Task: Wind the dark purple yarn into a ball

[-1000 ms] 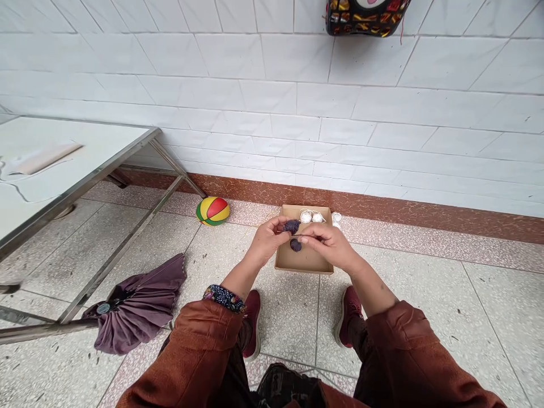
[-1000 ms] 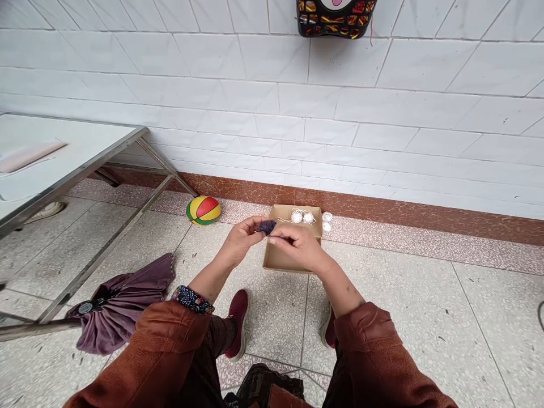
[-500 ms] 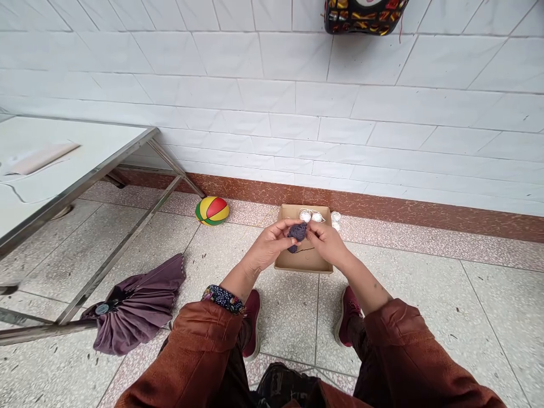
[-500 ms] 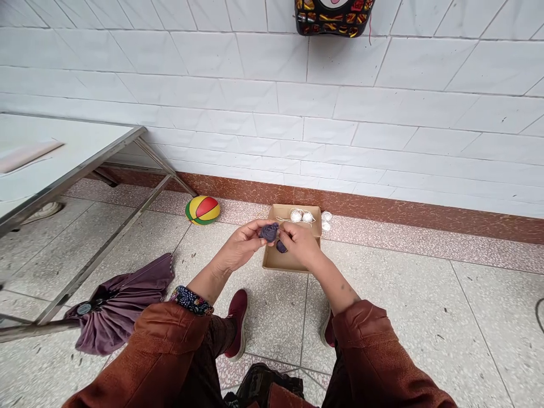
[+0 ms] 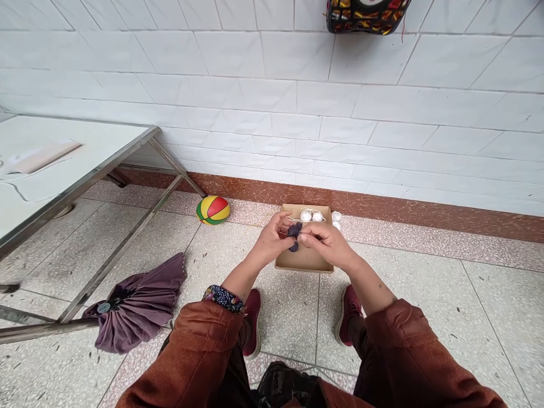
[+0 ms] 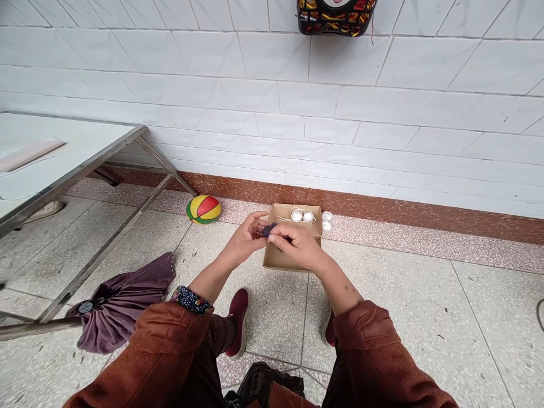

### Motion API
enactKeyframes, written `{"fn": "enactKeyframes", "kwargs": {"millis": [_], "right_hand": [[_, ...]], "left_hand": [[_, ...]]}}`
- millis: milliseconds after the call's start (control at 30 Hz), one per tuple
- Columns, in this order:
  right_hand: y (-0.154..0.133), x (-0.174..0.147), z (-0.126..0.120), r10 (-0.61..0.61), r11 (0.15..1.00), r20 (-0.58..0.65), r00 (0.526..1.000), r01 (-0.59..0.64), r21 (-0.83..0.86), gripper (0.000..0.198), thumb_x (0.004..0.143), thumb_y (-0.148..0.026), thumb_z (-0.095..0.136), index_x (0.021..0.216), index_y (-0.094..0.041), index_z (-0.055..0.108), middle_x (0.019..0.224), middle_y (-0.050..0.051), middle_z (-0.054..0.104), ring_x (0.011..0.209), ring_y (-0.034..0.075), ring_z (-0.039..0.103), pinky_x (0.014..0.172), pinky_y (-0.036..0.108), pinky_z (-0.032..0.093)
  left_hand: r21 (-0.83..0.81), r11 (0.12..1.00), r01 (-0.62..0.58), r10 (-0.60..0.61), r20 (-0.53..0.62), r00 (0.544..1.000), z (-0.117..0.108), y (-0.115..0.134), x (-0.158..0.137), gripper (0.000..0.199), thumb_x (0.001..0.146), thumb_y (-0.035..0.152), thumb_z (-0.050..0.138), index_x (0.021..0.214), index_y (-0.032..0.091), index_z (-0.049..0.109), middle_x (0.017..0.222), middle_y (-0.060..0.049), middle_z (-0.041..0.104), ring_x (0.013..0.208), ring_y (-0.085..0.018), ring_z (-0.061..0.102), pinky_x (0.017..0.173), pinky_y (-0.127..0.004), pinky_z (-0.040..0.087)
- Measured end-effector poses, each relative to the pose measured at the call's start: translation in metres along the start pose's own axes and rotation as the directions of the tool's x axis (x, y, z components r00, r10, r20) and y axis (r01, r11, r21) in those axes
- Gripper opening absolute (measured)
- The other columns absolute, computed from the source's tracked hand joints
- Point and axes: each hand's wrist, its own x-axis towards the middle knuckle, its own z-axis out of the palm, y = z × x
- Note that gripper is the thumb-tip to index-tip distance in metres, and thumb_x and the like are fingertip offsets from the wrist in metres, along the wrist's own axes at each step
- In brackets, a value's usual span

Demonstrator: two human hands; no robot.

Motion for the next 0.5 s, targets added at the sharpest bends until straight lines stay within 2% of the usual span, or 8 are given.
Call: {"fn": "enactKeyframes", "kwargs": {"millis": [100,200,267,367,500], "right_hand": [[0.009,0.003,-0.003,0.068,0.998,-0.153,0.986,-0.068,0.003,0.02,0.098,-0.035,0.055,0.084,-0.022,0.064,0.079,0.001,0.065,0.072,0.017,0.058,0.071,0.029,0.045],[0.024,0.003,-0.001,0.167,0.985,-0.217,0.962,-0.171,-0.001,0.018,0.094,-0.034,0.057,0.083,-0.022,0.063,0.073,0.0,0.061,0.066,0.016,0.054,0.066,0.028,0.044],[0.031,0.002,0.003,0.207,0.976,-0.2,0.958,-0.216,-0.024,0.018,0.094,-0.033,0.056,0.081,-0.023,0.062,0.069,-0.001,0.059,0.064,0.016,0.052,0.063,0.028,0.041],[0.035,0.0,0.01,0.199,0.974,-0.153,0.968,-0.213,-0.079,0.02,0.095,-0.031,0.053,0.077,-0.022,0.058,0.069,-0.001,0.058,0.065,0.016,0.052,0.063,0.028,0.039],[0.031,-0.001,0.017,0.148,0.983,-0.043,0.988,-0.152,-0.098,0.021,0.096,-0.03,0.053,0.079,-0.021,0.059,0.073,-0.001,0.061,0.067,0.015,0.053,0.065,0.027,0.039]], "left_hand": [[-0.032,0.999,0.002,0.004,0.212,0.977,0.004,0.007,-0.007,0.075,0.069,0.01,0.076,0.138,0.029,0.053,0.099,-0.001,0.068,0.087,-0.015,0.062,0.081,-0.029,0.045],[-0.128,0.992,0.001,0.035,0.281,0.959,0.005,0.011,-0.01,0.075,0.071,0.011,0.077,0.14,0.032,0.053,0.102,-0.002,0.068,0.094,-0.016,0.062,0.085,-0.03,0.045],[-0.188,0.982,0.025,0.023,0.247,0.969,0.006,0.01,-0.009,0.065,0.071,0.014,0.079,0.131,0.03,0.06,0.107,-0.003,0.068,0.095,-0.016,0.062,0.085,-0.03,0.046],[-0.233,0.97,0.067,-0.039,0.122,0.992,0.005,0.005,-0.006,0.045,0.069,0.018,0.082,0.111,0.024,0.067,0.103,-0.003,0.069,0.089,-0.015,0.061,0.083,-0.029,0.046],[-0.268,0.963,0.038,-0.056,-0.059,0.997,0.003,-0.003,-0.001,0.044,0.065,0.016,0.083,0.104,0.021,0.063,0.092,0.001,0.066,0.086,-0.012,0.059,0.083,-0.027,0.045]]}}
